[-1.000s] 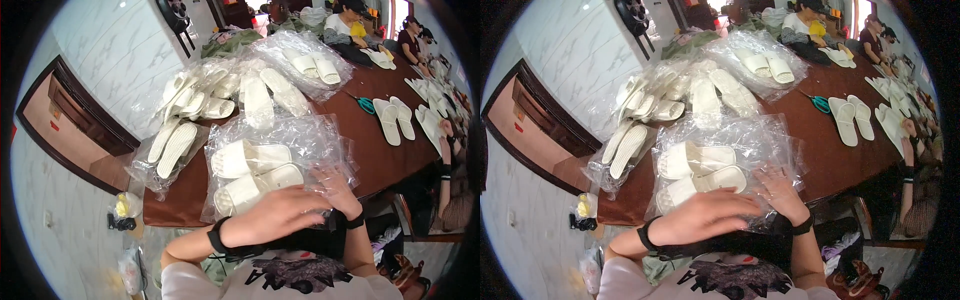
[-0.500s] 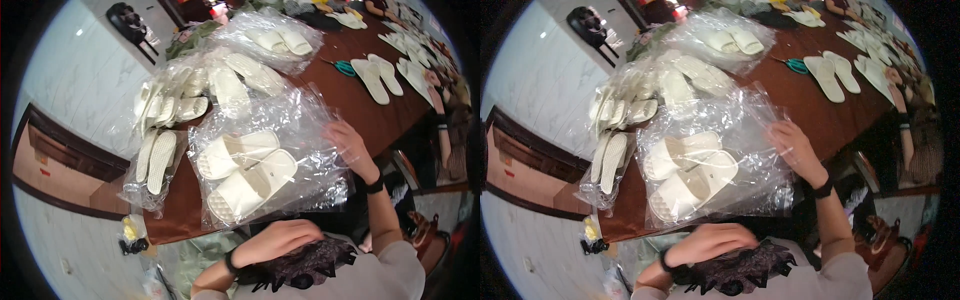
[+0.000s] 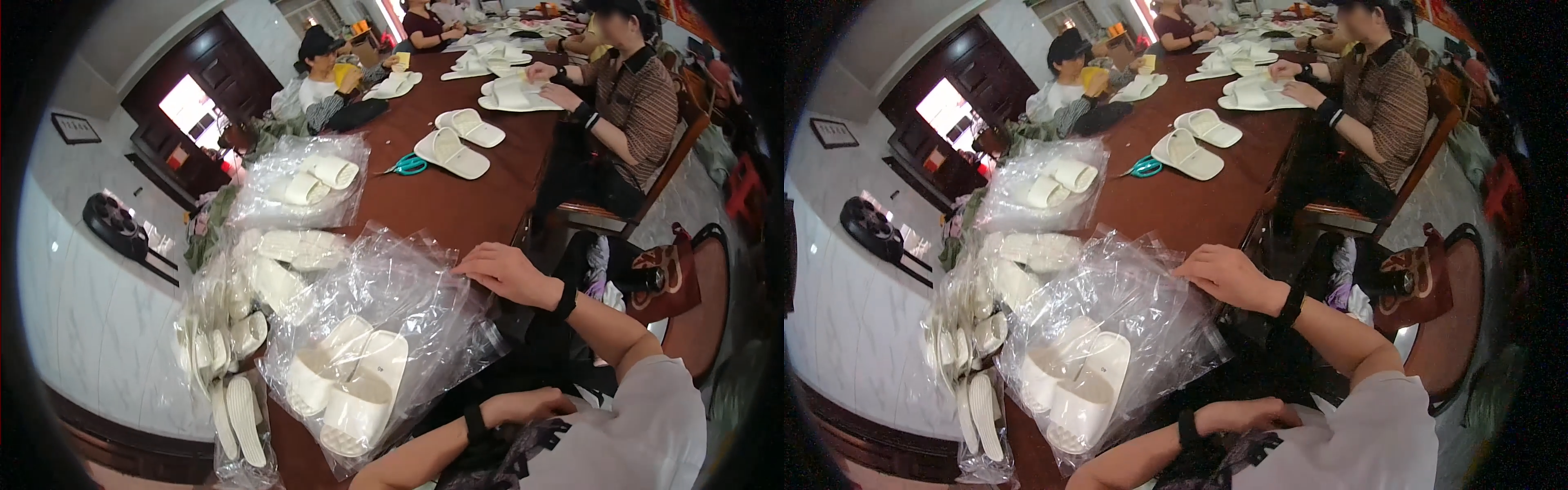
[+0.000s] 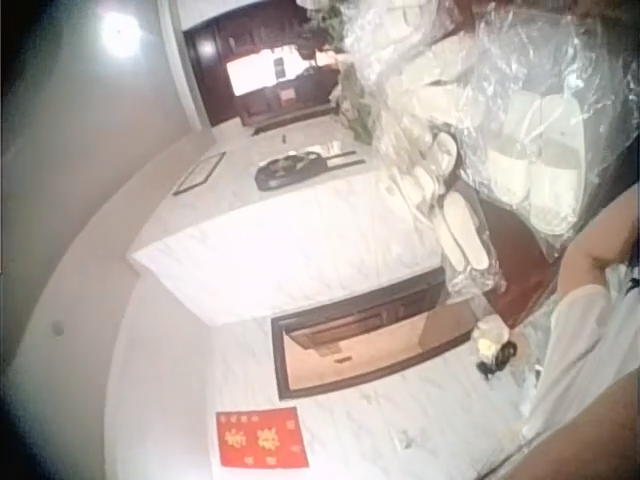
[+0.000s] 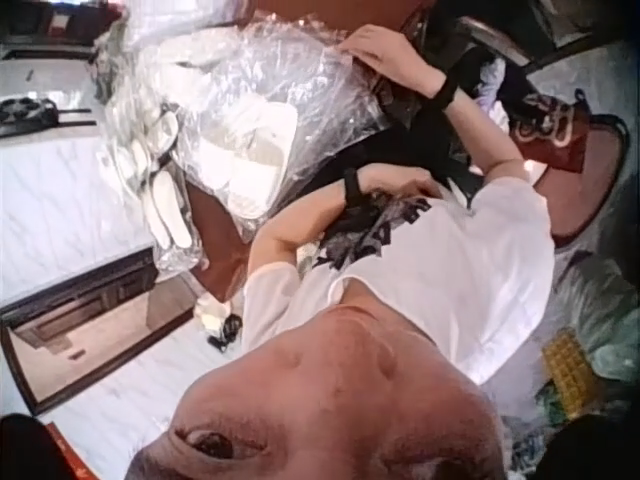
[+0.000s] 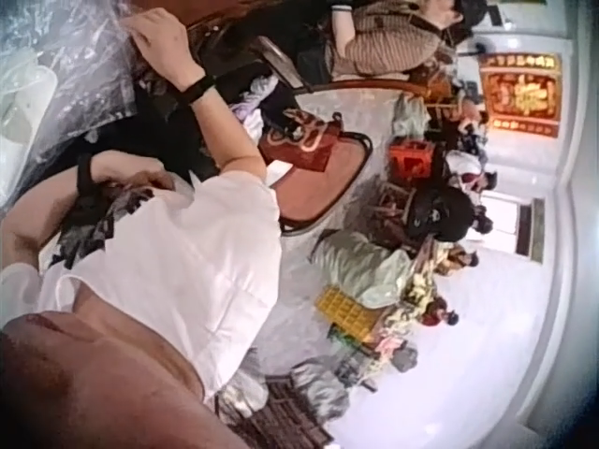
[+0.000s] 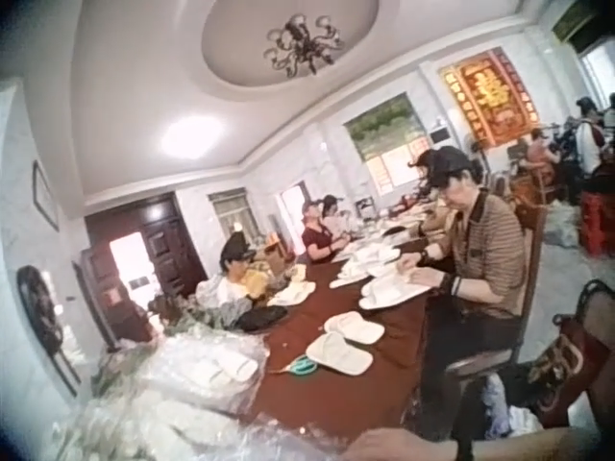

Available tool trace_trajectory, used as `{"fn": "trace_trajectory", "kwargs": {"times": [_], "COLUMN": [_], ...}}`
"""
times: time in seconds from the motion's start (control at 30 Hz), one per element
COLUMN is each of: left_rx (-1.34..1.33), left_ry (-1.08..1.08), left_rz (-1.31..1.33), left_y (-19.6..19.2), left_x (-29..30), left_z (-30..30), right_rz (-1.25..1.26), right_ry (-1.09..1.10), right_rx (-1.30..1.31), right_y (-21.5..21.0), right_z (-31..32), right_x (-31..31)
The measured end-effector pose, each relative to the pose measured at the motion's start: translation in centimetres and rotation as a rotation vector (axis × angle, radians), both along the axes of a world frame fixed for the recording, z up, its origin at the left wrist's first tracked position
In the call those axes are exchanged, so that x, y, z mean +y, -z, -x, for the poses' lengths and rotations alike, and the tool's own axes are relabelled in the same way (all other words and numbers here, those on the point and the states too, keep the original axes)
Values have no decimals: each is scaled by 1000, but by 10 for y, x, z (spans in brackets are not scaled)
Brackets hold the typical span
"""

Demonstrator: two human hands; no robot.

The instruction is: Taking slippers out of a large green sack and putting them into individual plastic bags for packaging.

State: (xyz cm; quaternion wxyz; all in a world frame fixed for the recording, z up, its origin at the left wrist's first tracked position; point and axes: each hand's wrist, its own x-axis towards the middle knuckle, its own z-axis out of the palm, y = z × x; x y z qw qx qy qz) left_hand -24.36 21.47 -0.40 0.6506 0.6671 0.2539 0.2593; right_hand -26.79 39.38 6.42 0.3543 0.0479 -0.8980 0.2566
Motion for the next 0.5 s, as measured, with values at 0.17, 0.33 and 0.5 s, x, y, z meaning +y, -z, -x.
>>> {"fn": "trace_trajectory", "kwargs": {"times": [0.17, 0.33, 0.5], "left_rx": [222, 124, -20], "left_ry": [233, 137, 83], "left_rz": [126, 168, 404], "left_y": [-45, -36, -39], "left_x": [3, -3, -4], "left_z": [5, 5, -6], "right_rz": [-5, 10, 35], "right_ry": [20, 4, -11], "right_rx": [51, 71, 71], "right_y": [-1, 0, 9], "right_z": [-6, -3, 2], "right_x": [-3, -2, 0]}}
